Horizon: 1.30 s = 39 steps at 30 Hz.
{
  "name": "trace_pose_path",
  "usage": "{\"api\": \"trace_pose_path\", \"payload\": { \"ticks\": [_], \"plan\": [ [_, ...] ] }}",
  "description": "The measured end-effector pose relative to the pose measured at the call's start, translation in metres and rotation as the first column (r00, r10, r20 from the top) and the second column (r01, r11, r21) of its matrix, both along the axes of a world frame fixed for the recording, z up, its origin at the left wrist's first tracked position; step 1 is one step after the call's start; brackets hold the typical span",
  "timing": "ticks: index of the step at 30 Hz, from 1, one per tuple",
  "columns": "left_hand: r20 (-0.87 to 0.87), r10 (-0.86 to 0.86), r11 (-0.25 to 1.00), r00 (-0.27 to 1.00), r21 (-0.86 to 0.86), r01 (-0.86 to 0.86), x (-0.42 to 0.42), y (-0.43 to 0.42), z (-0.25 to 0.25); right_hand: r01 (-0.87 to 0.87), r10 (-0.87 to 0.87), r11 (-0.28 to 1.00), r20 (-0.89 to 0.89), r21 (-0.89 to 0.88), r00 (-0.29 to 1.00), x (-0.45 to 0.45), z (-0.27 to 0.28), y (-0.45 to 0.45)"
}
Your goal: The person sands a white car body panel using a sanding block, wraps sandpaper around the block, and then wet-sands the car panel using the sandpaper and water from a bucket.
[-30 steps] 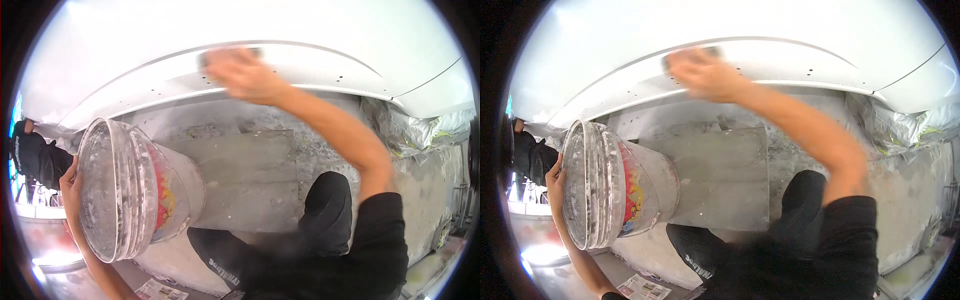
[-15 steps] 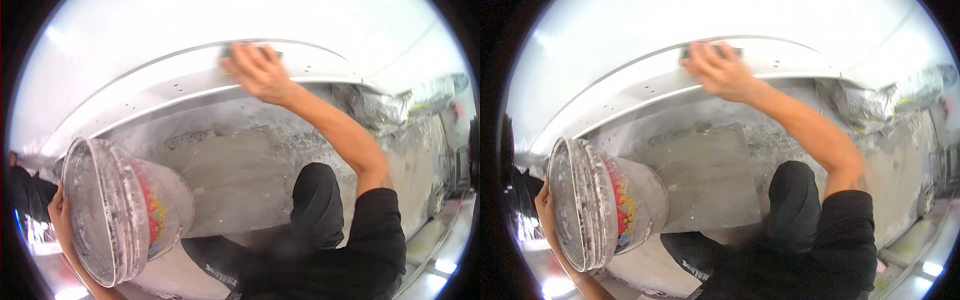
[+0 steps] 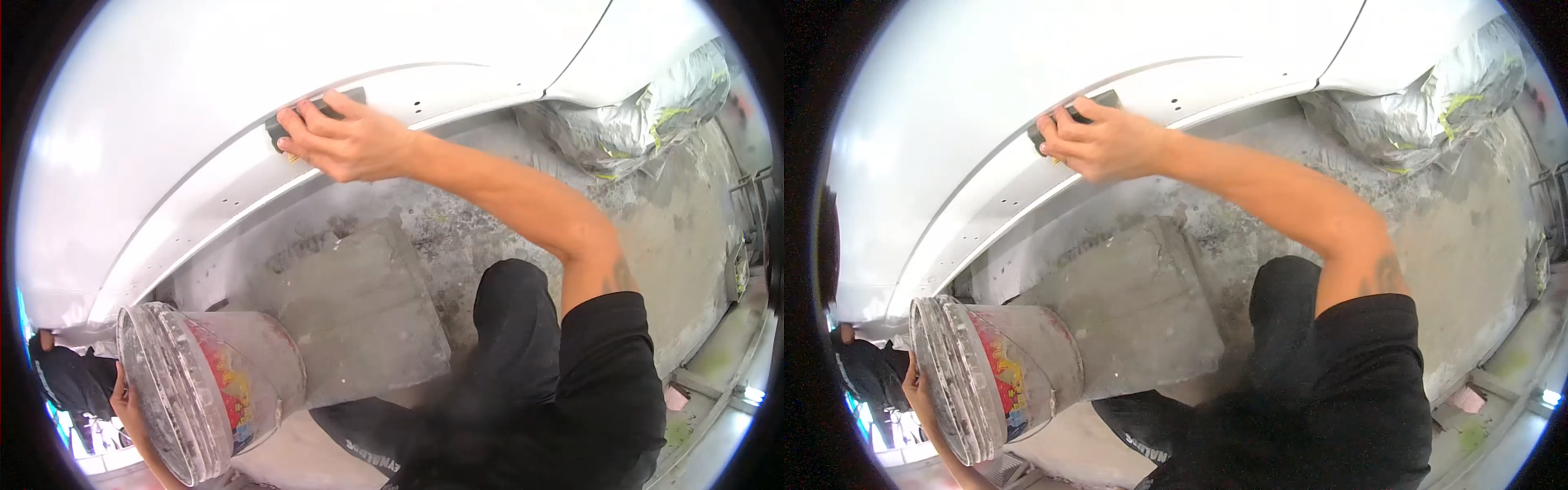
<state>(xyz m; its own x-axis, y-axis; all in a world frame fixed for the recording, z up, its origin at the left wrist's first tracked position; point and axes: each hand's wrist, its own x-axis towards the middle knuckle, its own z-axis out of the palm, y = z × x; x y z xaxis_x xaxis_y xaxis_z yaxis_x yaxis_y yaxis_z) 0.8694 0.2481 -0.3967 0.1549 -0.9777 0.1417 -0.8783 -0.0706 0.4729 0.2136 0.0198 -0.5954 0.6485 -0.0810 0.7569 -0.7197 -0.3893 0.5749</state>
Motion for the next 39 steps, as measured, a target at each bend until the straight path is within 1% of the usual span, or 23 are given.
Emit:
{"api": "trace_pose_path", "payload": {
  "ticks": [2, 3, 5, 6, 7, 8, 9, 11, 12, 14, 16, 17, 19, 20, 23, 25, 27, 29, 32, 33, 35, 37, 39],
  "plan": [
    [0.054, 0.049, 0.999, 0.997, -0.023, -0.048, -0.02, 0.009, -0.002, -0.051, 0.051, 0.999, -0.02, -0.015, 0.998, -0.037, -0.009, -0.006],
    [0.108, 0.089, 0.994, 0.99, 0.048, -0.094, -0.033, 0.01, 0.006, -0.024, 0.024, 1.0, -0.035, 0.012, 0.999, -0.08, -0.017, 0.001],
    [0.159, -0.062, 0.996, 0.985, -0.059, 0.072, -0.003, 0.005, -0.004, 0.085, -0.085, 0.994, -0.002, 0.07, 0.996, -0.143, -0.021, 0.029],
    [0.06, 0.031, 0.997, 0.998, 0.064, -0.035, -0.016, 0.006, 0.003, 0.071, -0.076, 0.99, 0.037, 0.123, 0.996, -0.144, -0.015, 0.036],
    [0.042, 0.11, 0.99, 0.993, 0.079, -0.113, -0.046, 0.005, 0.006, 0.066, -0.069, 0.995, 0.042, 0.08, 0.997, -0.131, -0.018, 0.029],
    [0.043, 0.057, 0.998, 0.997, 0.038, -0.059, -0.025, 0.007, 0.002, 0.06, -0.062, 0.998, 0.057, 0.033, 0.996, -0.109, -0.023, 0.015],
    [0.08, 0.143, 0.989, 0.987, 0.034, -0.146, -0.034, 0.009, 0.003, 0.01, -0.012, 0.999, 0.056, 0.04, 0.998, -0.068, -0.016, 0.003],
    [0.051, 0.137, 0.99, 0.989, 0.021, -0.138, -0.044, 0.009, 0.004, -0.05, 0.047, 0.997, 0.049, 0.067, 0.998, 0.028, 0.004, -0.002],
    [0.138, 0.125, 0.992, 0.982, -0.004, -0.126, -0.048, 0.008, 0.005, -0.182, 0.179, 0.971, 0.033, 0.156, 0.983, 0.086, 0.023, -0.004],
    [-0.013, 0.126, 0.992, 0.992, -0.006, -0.127, -0.05, 0.01, 0.003, -0.272, 0.297, 0.939, -0.098, 0.21, 0.95, 0.208, 0.041, -0.022],
    [-0.001, 0.144, 0.989, 0.99, -0.046, -0.144, -0.056, 0.015, 0.0, -0.005, 0.048, 0.992, -0.337, 0.125, 0.94, 0.305, 0.068, -0.009],
    [0.01, 0.15, 0.987, 0.989, -0.067, -0.149, -0.056, 0.014, 0.001, -0.096, 0.124, 0.989, -0.266, 0.115, 0.956, 0.312, 0.069, -0.015],
    [0.041, 0.116, 0.991, 0.992, -0.079, -0.112, -0.059, 0.016, 0.004, -0.28, 0.292, 0.955, -0.158, 0.096, 0.943, 0.288, 0.057, -0.035],
    [0.054, 0.097, 0.991, 0.994, -0.098, -0.091, -0.057, 0.016, 0.004, -0.328, 0.348, 0.928, -0.097, 0.177, 0.932, 0.259, 0.052, -0.032],
    [0.181, 0.019, 0.977, 0.983, -0.212, 0.02, -0.042, 0.014, -0.007, -0.138, 0.144, 0.989, -0.111, 0.06, 0.983, 0.191, 0.051, -0.015],
    [0.131, 0.077, 0.985, 0.988, -0.166, -0.054, -0.051, 0.015, -0.002, -0.093, 0.097, 0.995, -0.125, 0.037, 0.987, 0.197, 0.05, -0.011],
    [0.114, 0.092, 0.986, 0.989, -0.149, -0.074, -0.048, 0.017, -0.002, -0.125, 0.13, 0.992, -0.195, 0.034, 0.972, 0.267, 0.064, -0.022],
    [0.12, 0.07, 0.982, 0.99, -0.184, -0.047, -0.046, 0.018, -0.005, -0.022, 0.018, 1.0, -0.315, -0.009, 0.949, 0.332, 0.08, -0.021],
    [0.205, 0.046, 0.983, 0.978, -0.182, -0.008, -0.044, 0.02, -0.005, 0.005, -0.022, 0.998, -0.289, -0.057, 0.957, 0.37, 0.081, -0.029],
    [0.231, 0.06, 0.99, 0.971, -0.139, -0.028, -0.05, 0.021, 0.002, -0.092, 0.101, 0.995, -0.327, 0.044, 0.94, 0.345, 0.092, -0.023],
    [0.253, 0.1, 0.994, 0.962, -0.06, -0.087, -0.059, 0.024, 0.007, -0.099, 0.131, 0.988, -0.304, 0.12, 0.944, 0.282, 0.071, -0.029],
    [0.33, 0.045, 0.979, 0.943, -0.203, 0.024, -0.047, 0.023, -0.007, -0.054, 0.072, 0.996, -0.263, 0.075, 0.962, 0.229, 0.057, -0.025],
    [0.359, 0.029, 0.96, 0.933, -0.27, 0.074, -0.038, 0.026, -0.016, -0.1, 0.116, 0.992, -0.248, 0.073, 0.962, 0.257, 0.061, -0.026]
  ]
}}
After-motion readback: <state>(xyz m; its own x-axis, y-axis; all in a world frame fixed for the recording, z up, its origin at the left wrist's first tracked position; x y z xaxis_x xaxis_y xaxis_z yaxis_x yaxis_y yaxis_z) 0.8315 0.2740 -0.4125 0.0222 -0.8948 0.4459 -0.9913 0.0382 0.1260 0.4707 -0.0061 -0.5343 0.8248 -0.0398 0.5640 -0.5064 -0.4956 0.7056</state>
